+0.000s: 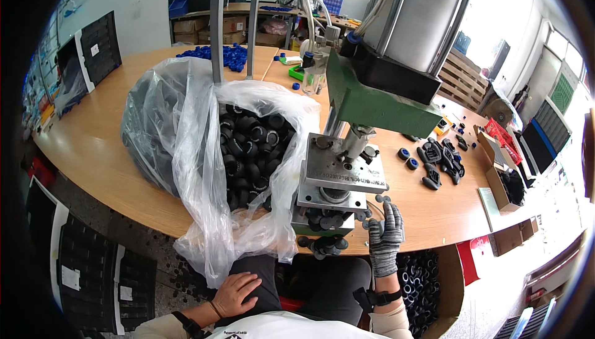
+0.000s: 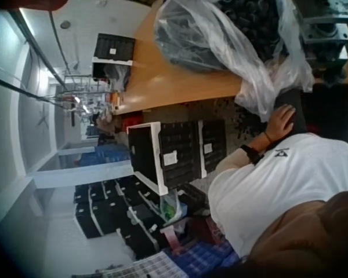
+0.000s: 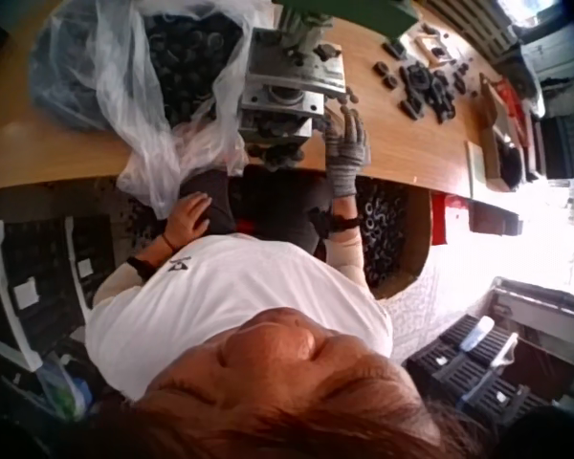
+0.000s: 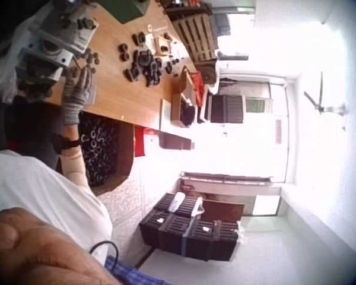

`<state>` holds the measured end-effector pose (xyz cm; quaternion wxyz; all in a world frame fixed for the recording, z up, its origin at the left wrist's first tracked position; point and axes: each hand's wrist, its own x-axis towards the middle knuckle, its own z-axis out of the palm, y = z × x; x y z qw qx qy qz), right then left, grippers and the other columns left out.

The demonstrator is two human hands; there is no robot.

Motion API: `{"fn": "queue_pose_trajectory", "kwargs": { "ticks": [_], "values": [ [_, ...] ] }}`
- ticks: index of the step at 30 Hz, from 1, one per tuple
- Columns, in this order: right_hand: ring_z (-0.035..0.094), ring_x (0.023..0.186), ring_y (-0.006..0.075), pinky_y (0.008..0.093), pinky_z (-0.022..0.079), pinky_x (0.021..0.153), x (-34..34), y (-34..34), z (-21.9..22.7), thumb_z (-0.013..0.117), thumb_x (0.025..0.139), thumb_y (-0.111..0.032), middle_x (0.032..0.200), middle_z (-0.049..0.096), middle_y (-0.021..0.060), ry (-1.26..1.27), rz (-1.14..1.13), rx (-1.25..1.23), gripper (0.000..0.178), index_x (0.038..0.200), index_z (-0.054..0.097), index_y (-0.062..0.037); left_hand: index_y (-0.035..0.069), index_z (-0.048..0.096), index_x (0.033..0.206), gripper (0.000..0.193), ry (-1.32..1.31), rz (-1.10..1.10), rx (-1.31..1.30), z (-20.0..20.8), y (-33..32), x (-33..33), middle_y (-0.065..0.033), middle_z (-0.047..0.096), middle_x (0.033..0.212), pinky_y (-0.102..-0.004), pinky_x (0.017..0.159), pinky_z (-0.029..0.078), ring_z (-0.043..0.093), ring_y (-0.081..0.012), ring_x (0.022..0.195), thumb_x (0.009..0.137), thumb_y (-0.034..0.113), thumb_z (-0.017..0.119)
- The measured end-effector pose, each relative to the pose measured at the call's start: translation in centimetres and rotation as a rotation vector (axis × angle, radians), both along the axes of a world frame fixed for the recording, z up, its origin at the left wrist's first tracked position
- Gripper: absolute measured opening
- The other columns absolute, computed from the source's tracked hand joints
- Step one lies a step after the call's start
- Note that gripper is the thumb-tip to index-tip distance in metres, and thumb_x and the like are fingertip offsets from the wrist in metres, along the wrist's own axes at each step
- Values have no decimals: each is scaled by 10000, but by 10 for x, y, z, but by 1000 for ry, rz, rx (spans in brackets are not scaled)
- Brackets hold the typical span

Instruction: Assembling small plastic components using a manual press machine.

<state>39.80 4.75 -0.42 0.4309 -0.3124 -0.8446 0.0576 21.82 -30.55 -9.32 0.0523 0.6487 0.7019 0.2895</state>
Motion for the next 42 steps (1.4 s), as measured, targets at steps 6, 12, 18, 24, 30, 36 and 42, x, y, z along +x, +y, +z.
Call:
{"fn": "queue_pose_trajectory", "kwargs": {
  "ticks": [6, 12, 18, 24, 30, 36, 42],
  "values": [
    [491, 1136, 380, 437, 388, 983, -92, -33, 42, 751, 766, -230, 1201, 520, 227, 197, 240, -242, 622, 1256, 474, 34, 135, 528, 1282, 448, -40, -48, -120, -54, -30, -5, -123, 393, 1389, -430, 999, 427, 317, -328, 1330, 867, 301, 551],
    [569, 797, 133, 293, 500, 740, -110, -4, 40, 725, 817, -97, 916, 629, 37, 540, 536, -601, 277, 1051, 596, -25, 135, 500, 1309, 421, -102, -81, -71, -71, -31, -4, -109, 370, 1421, -409, 957, 454, 313, -324, 1345, 908, 260, 484],
    [612, 1003, 179, 322, 484, 918, -93, 23, -1, 693, 822, -44, 1126, 618, 102, 432, 546, -653, 463, 1243, 506, 5, 104, 478, 1322, 437, -152, -64, -50, -89, -35, 4, -141, 347, 1439, -482, 1076, 296, 282, -341, 1364, 912, 252, 445],
    [606, 1057, 312, 361, 502, 896, -27, -61, 54, 641, 890, -258, 1230, 588, 207, 309, 157, -341, 497, 1327, 509, -61, 98, 480, 1318, 454, -167, -57, -62, -90, -41, 4, -143, 354, 1438, -509, 1066, 292, 288, -343, 1360, 877, 204, 490],
    [586, 1083, 304, 362, 484, 917, 16, -61, 15, 645, 879, -229, 1245, 572, 201, 240, -29, -261, 508, 1331, 495, -53, 84, 477, 1317, 462, -168, -113, -30, -87, -32, -1, -150, 343, 1439, -486, 1070, 302, 271, -353, 1365, 869, 192, 496],
    [566, 1109, 296, 363, 466, 937, 29, -54, 8, 649, 867, -199, 1261, 557, 195, 202, -41, -287, 521, 1336, 481, -45, 72, 479, 1316, 497, -172, -80, -99, -68, -23, -2, -156, 338, 1435, -464, 1085, 296, 278, -360, 1354, 831, 177, 494],
    [546, 1135, 288, 364, 448, 957, 34, -55, -10, 654, 856, -170, 1276, 542, 189, 215, -56, -284, 536, 1340, 467, -37, 77, 501, 1294, 462, -162, -60, -66, -81, -23, 3, -164, 353, 1419, -474, 1098, 276, 284, -362, 1346, 846, 192, 482]
  ]
}}
